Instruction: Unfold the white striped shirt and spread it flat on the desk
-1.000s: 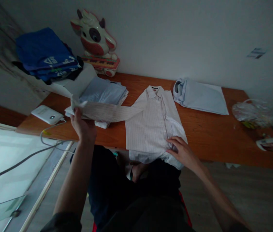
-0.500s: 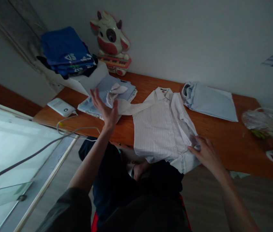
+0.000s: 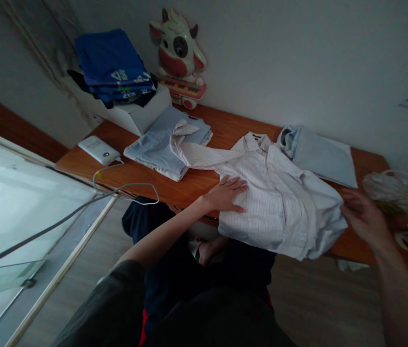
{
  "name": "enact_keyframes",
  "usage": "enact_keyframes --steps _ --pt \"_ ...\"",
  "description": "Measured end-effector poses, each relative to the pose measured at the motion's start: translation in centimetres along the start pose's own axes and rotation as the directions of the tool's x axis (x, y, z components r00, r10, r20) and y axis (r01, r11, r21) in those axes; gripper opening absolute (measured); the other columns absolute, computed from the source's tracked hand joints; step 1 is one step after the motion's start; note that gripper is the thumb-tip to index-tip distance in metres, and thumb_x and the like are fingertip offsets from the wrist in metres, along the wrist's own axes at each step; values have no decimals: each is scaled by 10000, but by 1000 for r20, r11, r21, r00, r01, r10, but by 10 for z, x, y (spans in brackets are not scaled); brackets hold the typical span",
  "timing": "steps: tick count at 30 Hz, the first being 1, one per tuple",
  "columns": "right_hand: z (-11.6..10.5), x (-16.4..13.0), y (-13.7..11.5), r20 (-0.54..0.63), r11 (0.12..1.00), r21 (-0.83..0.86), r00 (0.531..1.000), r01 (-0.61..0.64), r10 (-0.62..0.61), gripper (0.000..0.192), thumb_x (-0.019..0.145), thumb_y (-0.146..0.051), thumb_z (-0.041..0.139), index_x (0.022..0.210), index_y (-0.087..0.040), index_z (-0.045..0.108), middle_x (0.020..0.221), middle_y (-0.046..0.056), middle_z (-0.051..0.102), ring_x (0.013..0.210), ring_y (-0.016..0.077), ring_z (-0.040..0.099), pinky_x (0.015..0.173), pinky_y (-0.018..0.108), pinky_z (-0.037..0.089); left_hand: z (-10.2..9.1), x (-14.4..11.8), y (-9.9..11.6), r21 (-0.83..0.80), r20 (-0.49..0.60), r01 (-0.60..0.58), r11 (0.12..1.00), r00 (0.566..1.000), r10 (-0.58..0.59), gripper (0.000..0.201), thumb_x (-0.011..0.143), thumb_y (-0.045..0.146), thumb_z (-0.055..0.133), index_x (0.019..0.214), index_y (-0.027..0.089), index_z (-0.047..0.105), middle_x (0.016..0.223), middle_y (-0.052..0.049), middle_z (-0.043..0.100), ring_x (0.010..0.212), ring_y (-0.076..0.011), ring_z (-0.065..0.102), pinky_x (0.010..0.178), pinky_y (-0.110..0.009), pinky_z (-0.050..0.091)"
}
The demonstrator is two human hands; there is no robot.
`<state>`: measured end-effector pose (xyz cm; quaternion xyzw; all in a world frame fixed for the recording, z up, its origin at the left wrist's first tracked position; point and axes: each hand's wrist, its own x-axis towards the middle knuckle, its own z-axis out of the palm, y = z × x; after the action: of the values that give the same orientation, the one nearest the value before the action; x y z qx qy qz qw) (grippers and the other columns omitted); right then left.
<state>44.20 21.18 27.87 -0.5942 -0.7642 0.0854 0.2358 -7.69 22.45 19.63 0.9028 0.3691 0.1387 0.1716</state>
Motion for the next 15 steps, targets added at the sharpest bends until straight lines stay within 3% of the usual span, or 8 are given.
enact_keyframes --steps 3,5,7,8,11,13,15 --pt "30 -9 -34 106 965 -121 970 233 -220 625 1049 -451 549 1667 -393 478 1646 110 533 1489 404 551 1231 638 471 0 -1 -1 14 3 5 1000 1000 -5 1021 948 860 559 1736 239 374 1830 -96 313 1723 -331 184 1398 -545 -33" --pt "56 -17 -57 297 916 -112 893 384 -338 626 1057 -367 550 1677 -387 462 1680 79 505 1498 362 550 1224 619 497 -2 -6 -2 17 -16 13 1000 1000 -13 1012 949 857 562 1734 246 379 1826 -88 327 1720 -314 200 1398 -524 -50" --pt "78 -22 -75 439 885 -66 810 461 -389 520 1070 -329 535 1586 -377 581 1594 71 598 1410 328 627 1151 577 566 -4 -11 -3 17 -33 17 1000 999 -17 1001 946 855 572 1726 252 398 1816 -83 351 1714 -303 225 1402 -505 -41" --pt "86 -23 -80 469 883 -43 790 467 -395 437 1078 -324 523 1488 -361 669 1502 75 667 1339 315 671 1103 550 598 -5 -13 -3 17 -39 19 1000 999 -19 995 944 855 575 1721 256 409 1811 -82 364 1711 -300 237 1403 -498 -34" --pt "92 -18 -84 483 912 34 792 410 -374 297 1086 -337 506 1178 -306 787 1212 82 772 1133 292 749 975 496 647 -6 -17 -2 18 -54 27 999 998 -26 978 950 848 575 1714 256 423 1800 -87 387 1702 -296 267 1407 -498 -28" --pt "81 -7 -78 484 936 113 805 332 -344 255 1078 -372 537 1104 -295 779 1138 80 784 1052 279 767 915 470 655 -6 -21 1 22 -73 33 999 997 -31 968 958 835 580 1709 244 430 1793 -96 399 1697 -299 281 1407 -513 -41" --pt "60 10 -63 372 960 183 889 213 -268 235 1058 -454 598 1099 -299 770 1114 100 790 999 274 778 856 447 654 -6 -27 3 31 -90 38 999 995 -35 955 960 821 593 1701 238 443 1789 -104 405 1699 -305 275 1407 -527 -47"
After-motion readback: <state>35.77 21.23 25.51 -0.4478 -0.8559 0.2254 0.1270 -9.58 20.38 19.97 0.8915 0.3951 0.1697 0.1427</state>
